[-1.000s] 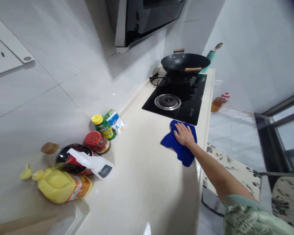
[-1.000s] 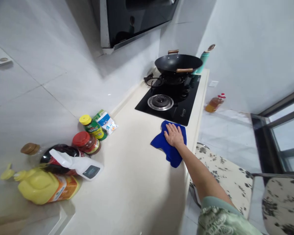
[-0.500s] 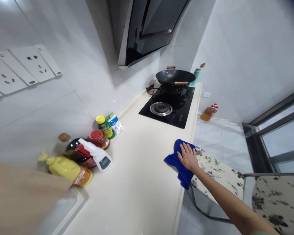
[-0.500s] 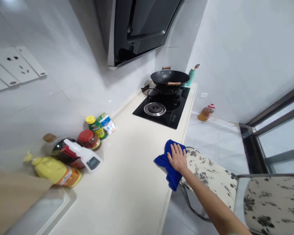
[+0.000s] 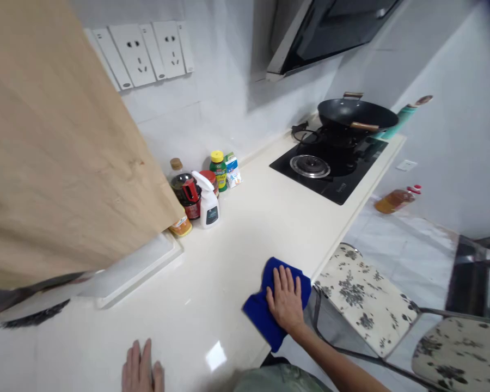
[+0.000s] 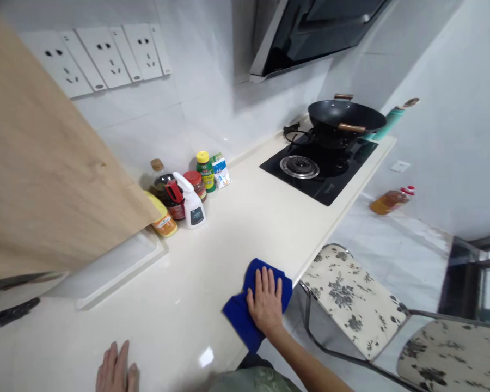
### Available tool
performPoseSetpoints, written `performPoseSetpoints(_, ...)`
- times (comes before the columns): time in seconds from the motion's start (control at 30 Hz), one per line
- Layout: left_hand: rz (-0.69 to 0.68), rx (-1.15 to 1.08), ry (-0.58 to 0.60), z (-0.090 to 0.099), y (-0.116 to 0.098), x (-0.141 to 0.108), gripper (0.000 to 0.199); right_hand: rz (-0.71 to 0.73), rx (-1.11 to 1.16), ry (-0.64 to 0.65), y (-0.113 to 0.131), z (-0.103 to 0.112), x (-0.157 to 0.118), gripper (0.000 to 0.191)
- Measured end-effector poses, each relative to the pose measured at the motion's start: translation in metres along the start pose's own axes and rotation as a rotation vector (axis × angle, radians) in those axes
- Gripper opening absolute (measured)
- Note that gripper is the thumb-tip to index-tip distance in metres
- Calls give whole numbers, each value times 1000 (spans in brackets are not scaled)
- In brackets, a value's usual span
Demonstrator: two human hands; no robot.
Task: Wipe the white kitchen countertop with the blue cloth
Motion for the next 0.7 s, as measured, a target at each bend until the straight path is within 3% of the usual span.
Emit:
performPoseSetpoints(0.23,52,-65,-18,5,-25,1,56,281,217,294,119,-7,-26,79)
performPoseSetpoints(0.37,-48,-189,-28,1,-76,14,58,443,348,483,201,-23,-27,75)
performPoseSetpoints(0.47,-195,-260,6,1,-122,27,59,499,528,507,235,-32,-19,66)
performPoseSetpoints(0.57,-229,-265,42,-7,-153,38,60,374,780,421,220,-31,-2,42)
performPoseSetpoints(0.7,-243,-120,51,-36,-174,49,62,146,857,255,139,-17,15,48)
Point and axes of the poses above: each hand's wrist, its own x-axis towards the middle knuckle, its own z-axis out of the back of the hand, y = z × x, the point moved 4 cm from there along x, towards the middle knuckle, and after that the axes turned 6 degrees about -z, right-handed, at the moved point
